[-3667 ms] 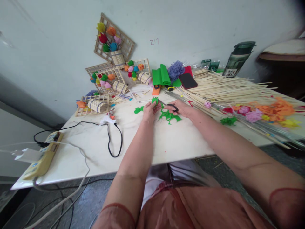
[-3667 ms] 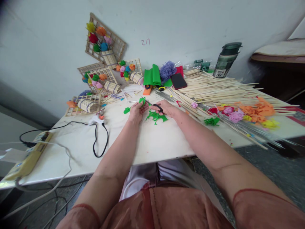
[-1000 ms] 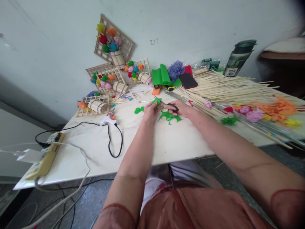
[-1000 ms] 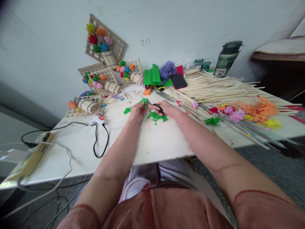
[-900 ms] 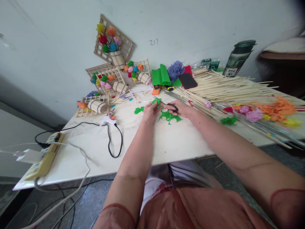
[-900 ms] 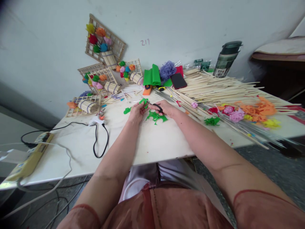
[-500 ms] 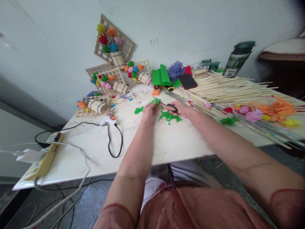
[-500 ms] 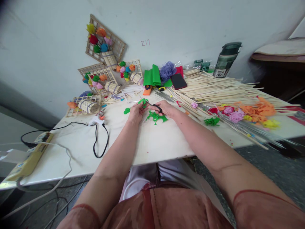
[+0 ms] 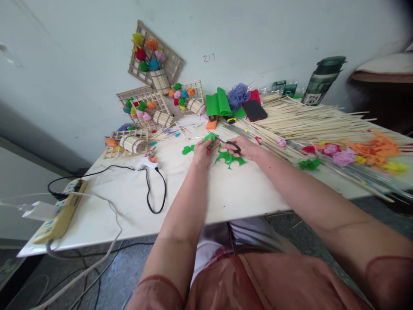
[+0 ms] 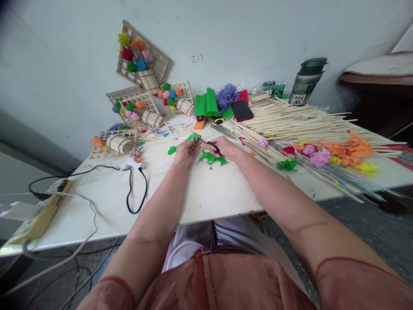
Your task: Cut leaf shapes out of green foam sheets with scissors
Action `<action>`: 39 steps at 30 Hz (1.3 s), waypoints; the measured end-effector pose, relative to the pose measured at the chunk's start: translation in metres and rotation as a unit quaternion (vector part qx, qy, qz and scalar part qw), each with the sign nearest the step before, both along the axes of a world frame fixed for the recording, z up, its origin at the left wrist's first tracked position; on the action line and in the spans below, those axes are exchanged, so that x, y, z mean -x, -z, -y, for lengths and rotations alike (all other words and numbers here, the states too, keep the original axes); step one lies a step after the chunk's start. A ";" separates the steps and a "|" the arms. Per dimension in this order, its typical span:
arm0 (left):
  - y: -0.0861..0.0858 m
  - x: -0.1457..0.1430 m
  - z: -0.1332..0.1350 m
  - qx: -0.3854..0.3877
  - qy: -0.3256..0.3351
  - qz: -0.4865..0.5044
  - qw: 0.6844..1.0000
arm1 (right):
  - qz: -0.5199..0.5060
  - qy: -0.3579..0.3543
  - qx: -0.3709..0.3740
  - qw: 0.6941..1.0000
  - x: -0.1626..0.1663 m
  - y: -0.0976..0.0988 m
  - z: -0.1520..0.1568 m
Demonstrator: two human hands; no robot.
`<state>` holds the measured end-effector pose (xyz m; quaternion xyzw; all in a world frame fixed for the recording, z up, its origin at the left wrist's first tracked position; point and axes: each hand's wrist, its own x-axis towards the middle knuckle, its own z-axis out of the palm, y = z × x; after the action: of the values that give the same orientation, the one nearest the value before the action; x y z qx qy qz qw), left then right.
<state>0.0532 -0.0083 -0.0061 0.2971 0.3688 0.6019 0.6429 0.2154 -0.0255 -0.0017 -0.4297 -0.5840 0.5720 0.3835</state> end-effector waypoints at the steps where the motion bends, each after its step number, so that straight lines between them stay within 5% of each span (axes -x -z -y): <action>1: 0.000 0.000 0.000 -0.002 0.001 0.001 1.000 | -0.003 0.001 0.003 1.000 0.000 0.000 0.000; 20: 0.003 0.001 -0.005 -0.013 -0.027 0.040 0.999 | -0.014 0.014 0.012 1.000 0.002 0.000 0.002; 39: 0.003 0.001 0.000 -0.028 0.018 0.007 0.999 | -0.020 -0.007 0.021 1.000 -0.005 -0.001 -0.001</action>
<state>0.0519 -0.0079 -0.0089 0.3176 0.3421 0.6023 0.6476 0.2208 -0.0248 -0.0010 -0.4223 -0.5668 0.5953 0.3822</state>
